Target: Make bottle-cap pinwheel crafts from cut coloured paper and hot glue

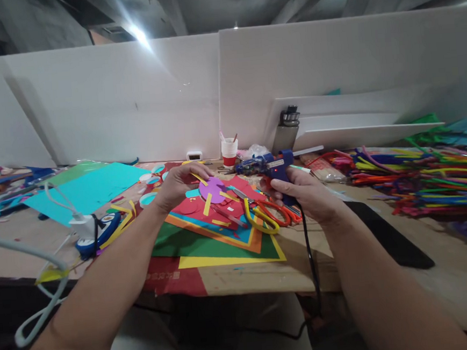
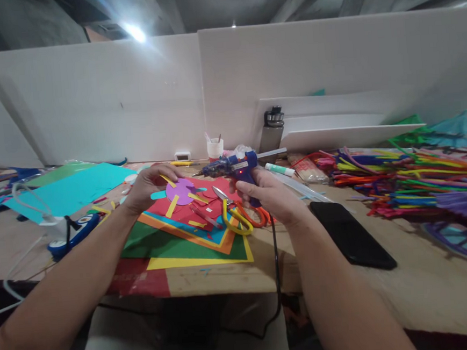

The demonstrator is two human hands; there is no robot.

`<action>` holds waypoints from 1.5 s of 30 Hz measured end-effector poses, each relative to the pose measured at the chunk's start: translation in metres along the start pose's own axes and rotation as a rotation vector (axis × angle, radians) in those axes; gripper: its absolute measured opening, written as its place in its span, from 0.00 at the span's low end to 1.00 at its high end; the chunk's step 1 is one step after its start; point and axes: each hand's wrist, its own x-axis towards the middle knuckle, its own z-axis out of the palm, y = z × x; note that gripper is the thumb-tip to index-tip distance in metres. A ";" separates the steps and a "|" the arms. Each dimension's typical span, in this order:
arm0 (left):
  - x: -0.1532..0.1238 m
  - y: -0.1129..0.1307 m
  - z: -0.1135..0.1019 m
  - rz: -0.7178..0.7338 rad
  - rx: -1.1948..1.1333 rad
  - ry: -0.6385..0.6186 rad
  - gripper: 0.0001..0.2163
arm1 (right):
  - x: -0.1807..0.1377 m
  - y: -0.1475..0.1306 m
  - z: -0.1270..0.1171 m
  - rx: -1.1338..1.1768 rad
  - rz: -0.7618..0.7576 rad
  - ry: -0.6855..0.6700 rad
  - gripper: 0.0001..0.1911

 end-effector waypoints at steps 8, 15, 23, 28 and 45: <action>0.002 -0.011 -0.005 0.114 0.009 -0.139 0.06 | 0.000 0.006 -0.003 -0.060 0.043 -0.032 0.16; 0.004 -0.019 -0.010 0.187 0.047 -0.214 0.06 | 0.000 0.005 -0.001 -0.126 0.054 -0.039 0.17; 0.003 -0.017 -0.009 0.172 0.068 -0.203 0.07 | 0.001 0.004 0.001 -0.215 0.047 -0.013 0.17; 0.003 -0.016 -0.007 0.170 0.071 -0.199 0.07 | 0.001 0.002 0.003 -0.216 0.033 -0.014 0.17; 0.004 -0.017 -0.008 0.214 0.091 -0.226 0.07 | 0.001 0.003 0.001 -0.162 0.051 -0.038 0.17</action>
